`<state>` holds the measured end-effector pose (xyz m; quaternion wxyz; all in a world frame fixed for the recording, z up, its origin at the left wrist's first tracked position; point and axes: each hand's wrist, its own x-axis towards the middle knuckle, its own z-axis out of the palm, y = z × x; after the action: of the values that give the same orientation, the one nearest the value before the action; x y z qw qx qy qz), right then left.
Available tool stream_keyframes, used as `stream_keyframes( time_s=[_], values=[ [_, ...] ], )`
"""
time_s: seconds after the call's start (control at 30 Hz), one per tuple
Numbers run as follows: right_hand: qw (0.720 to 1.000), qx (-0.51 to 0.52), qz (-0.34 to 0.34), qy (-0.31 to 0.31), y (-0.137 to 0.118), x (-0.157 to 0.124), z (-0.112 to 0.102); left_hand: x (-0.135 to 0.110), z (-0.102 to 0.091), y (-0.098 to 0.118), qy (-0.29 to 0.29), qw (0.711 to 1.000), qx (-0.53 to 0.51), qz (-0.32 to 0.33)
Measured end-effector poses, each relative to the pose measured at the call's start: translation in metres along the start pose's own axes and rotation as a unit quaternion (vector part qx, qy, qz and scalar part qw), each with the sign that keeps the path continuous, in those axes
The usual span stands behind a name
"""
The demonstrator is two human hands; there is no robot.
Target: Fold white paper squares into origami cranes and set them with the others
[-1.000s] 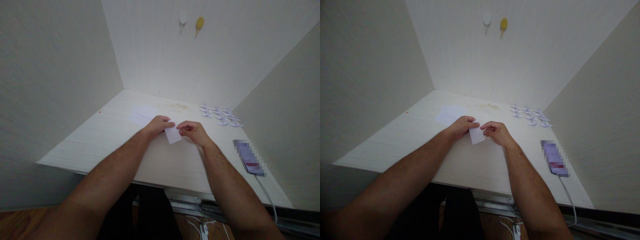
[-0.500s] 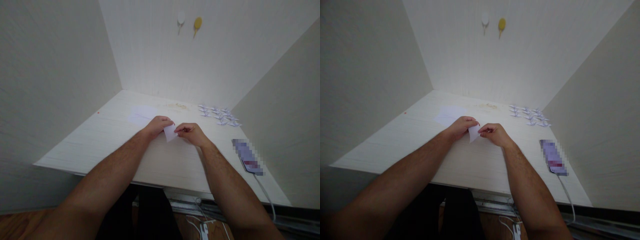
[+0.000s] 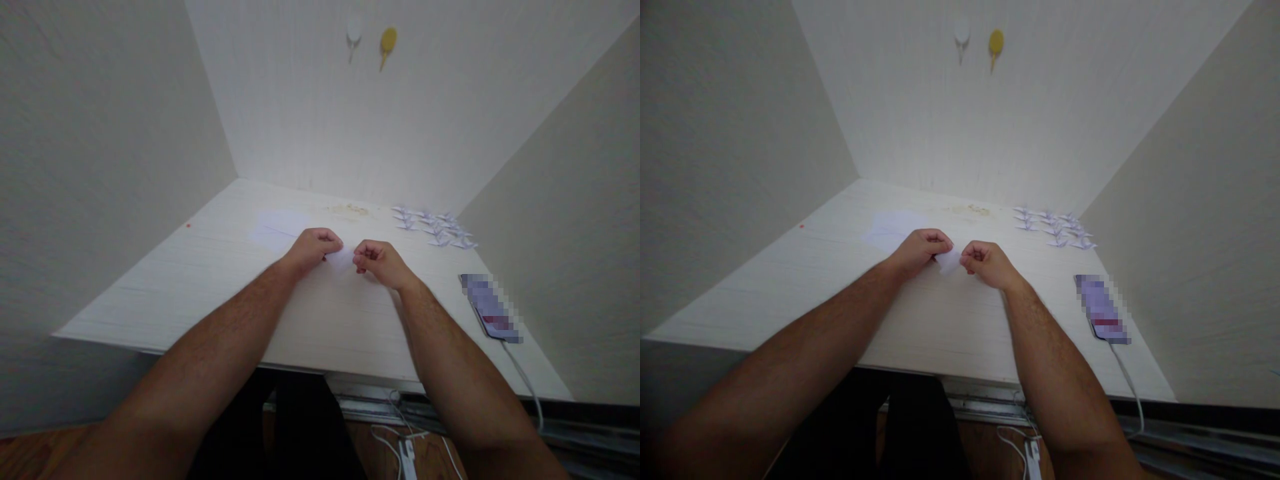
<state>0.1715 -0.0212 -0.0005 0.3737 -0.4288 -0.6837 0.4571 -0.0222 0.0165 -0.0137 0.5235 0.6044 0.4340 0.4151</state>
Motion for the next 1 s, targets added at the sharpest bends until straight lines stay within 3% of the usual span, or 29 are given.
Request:
stream_keyframes(
  time_s=[0.2, 0.67, 1.0],
  values=[
    [0.999, -0.033, 0.027, 0.033, 0.0020, 0.0013, 0.0009, -0.0023, 0.0008, 0.0060, -0.001, 0.998, 0.069, 0.010],
    [0.986, -0.070, 0.033, 0.150, 0.0028, 0.0042, 0.0064, -0.0030, 0.0019, 0.0072, -0.026, 0.999, 0.040, 0.014],
    [0.984, -0.092, 0.033, 0.151, 0.0028, 0.0041, 0.0076, -0.0050, 0.0026, 0.0091, -0.043, 0.998, 0.042, 0.009]
  ],
)
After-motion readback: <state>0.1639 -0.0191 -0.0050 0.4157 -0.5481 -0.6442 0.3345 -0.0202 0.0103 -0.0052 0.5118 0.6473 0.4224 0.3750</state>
